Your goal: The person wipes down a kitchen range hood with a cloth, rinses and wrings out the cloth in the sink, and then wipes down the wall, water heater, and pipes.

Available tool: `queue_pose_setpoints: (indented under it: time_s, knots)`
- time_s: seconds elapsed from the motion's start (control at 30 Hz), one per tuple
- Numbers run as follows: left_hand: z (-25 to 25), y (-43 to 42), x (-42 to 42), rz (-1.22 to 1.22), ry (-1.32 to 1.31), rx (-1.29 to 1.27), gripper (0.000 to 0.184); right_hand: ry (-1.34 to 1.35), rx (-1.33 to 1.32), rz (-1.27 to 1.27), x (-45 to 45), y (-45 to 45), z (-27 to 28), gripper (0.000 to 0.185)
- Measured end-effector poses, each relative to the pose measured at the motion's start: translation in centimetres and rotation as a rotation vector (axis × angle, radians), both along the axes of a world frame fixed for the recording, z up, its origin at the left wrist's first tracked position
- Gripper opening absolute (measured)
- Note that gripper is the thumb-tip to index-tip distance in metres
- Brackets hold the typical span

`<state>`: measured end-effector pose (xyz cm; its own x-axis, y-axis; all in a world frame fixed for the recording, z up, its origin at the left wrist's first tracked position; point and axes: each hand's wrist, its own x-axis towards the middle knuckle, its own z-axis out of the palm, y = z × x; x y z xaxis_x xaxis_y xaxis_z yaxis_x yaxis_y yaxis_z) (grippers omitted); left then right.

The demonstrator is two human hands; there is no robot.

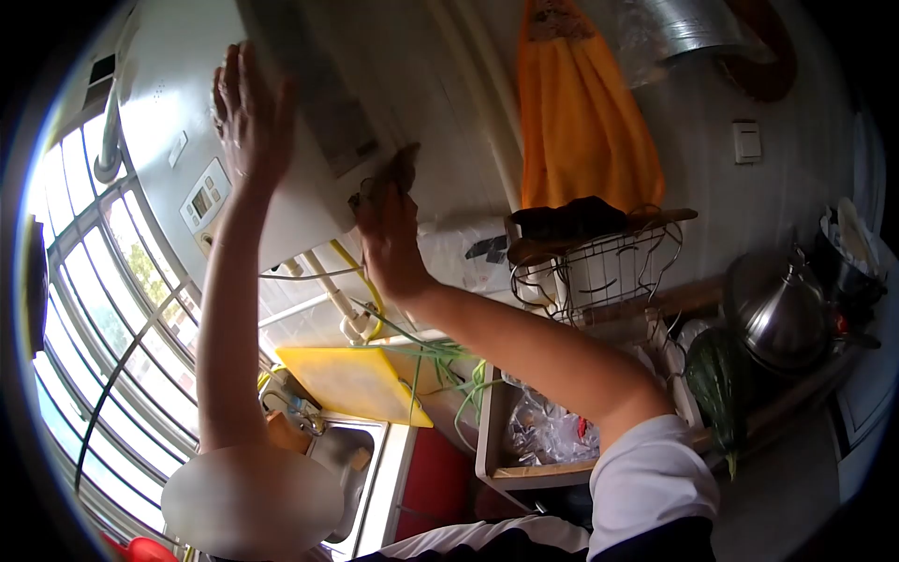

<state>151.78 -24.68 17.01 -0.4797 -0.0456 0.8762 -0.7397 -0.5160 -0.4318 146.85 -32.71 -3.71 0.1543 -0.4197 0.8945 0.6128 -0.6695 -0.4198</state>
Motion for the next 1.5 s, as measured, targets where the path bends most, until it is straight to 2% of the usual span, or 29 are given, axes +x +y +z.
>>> queue_pose_setpoints:
  time_s: [0.03, 0.1, 0.13, 0.17, 0.27, 0.3, 0.43, 0.5, 0.53, 0.57, 0.63, 0.7, 0.77, 0.87, 0.9, 0.97, 1.03, 1.1, 1.17, 1.23, 1.27, 1.33, 1.37, 1.4, 1.43, 1.5]
  knots:
    - [-1.1, 0.1, -0.5, -0.009, 0.002, 0.012, 0.066, 0.001, -0.028, -0.022, 0.4, -0.4, 0.2, 0.049]
    - [-2.1, 0.5, -1.1, 0.021, 0.037, 0.042, 0.065, 0.128, -0.255, -0.578, 3.2, -2.6, 1.1, 0.041]
    - [-2.3, 0.5, -1.2, 0.016, 0.07, 0.048, 0.065, 0.131, -0.258, -0.575, 2.3, -2.7, 2.8, 0.041]
    - [-2.5, 0.6, -1.2, 0.012, 0.105, 0.056, 0.065, 0.216, 0.235, -0.035, 0.3, -2.3, 5.1, 0.052]
    - [-3.4, 0.8, -1.2, 0.005, 0.122, 0.081, 0.065, 0.275, 0.671, 0.553, 1.2, -5.5, 6.4, 0.066]
    - [-3.8, 0.9, -1.2, 0.003, 0.126, 0.09, 0.065, 0.282, 0.771, 0.619, 1.2, -6.0, 6.6, 0.064]
    - [-4.5, 1.7, -0.5, -0.041, 0.079, 0.158, 0.064, 0.171, 0.729, 0.637, 2.6, -6.2, 5.9, 0.061]
    - [-4.3, 1.9, 0.1, -0.076, 0.064, 0.187, 0.063, 0.098, 0.652, 0.642, 2.6, -5.1, 5.2, 0.042]
    - [-4.2, 2.1, 0.3, -0.11, 0.044, 0.216, 0.062, 0.103, 0.656, 0.646, 2.4, -4.6, 4.5, 0.042]
    - [-4.1, 2.2, 0.4, -0.106, 0.047, 0.218, 0.062, 0.079, 0.4, 0.391, 2.1, -4.3, 3.7, 0.037]
    - [-4.1, 2.3, 0.5, -0.115, -0.001, 0.222, 0.059, 0.057, 0.146, 0.134, 1.4, -3.0, 1.9, 0.033]
    - [-3.8, 2.5, 0.5, -0.152, -0.011, 0.26, 0.058, -0.211, 0.136, -0.093, -0.3, -0.6, 0.9, 0.032]
    - [-3.7, 2.9, 0.6, -0.189, -0.028, 0.289, 0.058, -0.198, 0.113, -0.073, -2.1, 0.6, 0.9, 0.031]
    - [-4.5, 3.6, -0.1, -0.325, 0.08, 0.337, 0.054, -0.173, 0.065, -0.09, -3.1, 0.5, 2.3, 0.032]
    - [-5.5, 4.0, -0.4, -0.459, 0.14, 0.333, 0.046, -0.166, 0.047, -0.129, -3.0, 0.3, 3.1, 0.032]
    - [-9.0, 5.3, -1.2, -0.706, 0.287, 0.279, 0.042, -0.227, 0.016, -0.102, -3.0, 0.4, 3.9, 0.028]
    - [-14.3, 7.0, -2.4, -0.772, 0.487, 0.137, 0.041, -0.299, -0.238, -0.331, -3.8, 0.0, 4.1, 0.03]
    - [-20.4, 8.1, -2.0, -0.856, 0.674, 0.079, 0.037, -0.265, -0.308, -0.331, -4.4, 0.1, 2.5, 0.035]
    - [-25.9, 9.0, -1.5, -0.929, 0.921, 0.121, 0.032, -0.269, -0.523, -0.583, -5.9, 0.2, 1.6, 0.04]
    - [-30.1, 9.9, -1.1, -1.013, 1.155, 0.167, 0.03, -0.299, -0.706, -0.618, -6.1, -0.2, 1.0, 0.034]
    - [-31.8, 10.1, -0.6, -1.018, 1.21, 0.136, 0.028, -0.285, -0.767, -0.528, -5.5, -0.7, 0.9, 0.028]
    - [-34.1, 10.7, 0.3, -1.051, 1.273, 0.104, 0.027, -0.217, -0.891, -0.557, -5.2, -1.3, 1.4, 0.029]
    - [-34.4, 11.2, 0.6, -1.054, 1.276, 0.088, 0.027, -0.251, -1.016, -0.739, -5.5, -0.3, 2.6, 0.032]
    - [-34.7, 11.6, 0.9, -1.084, 1.304, 0.096, 0.027, -0.273, -1.087, -0.781, -5.0, 0.2, 3.2, 0.031]
    - [-34.9, 12.0, 1.2, -1.116, 1.332, 0.105, 0.027, -0.27, -1.099, -0.774, -4.2, 0.9, 3.3, 0.031]
    - [-35.1, 12.5, 2.0, -1.143, 1.326, 0.092, 0.028, -0.171, -0.921, -0.561, -2.4, 2.6, 3.2, 0.026]
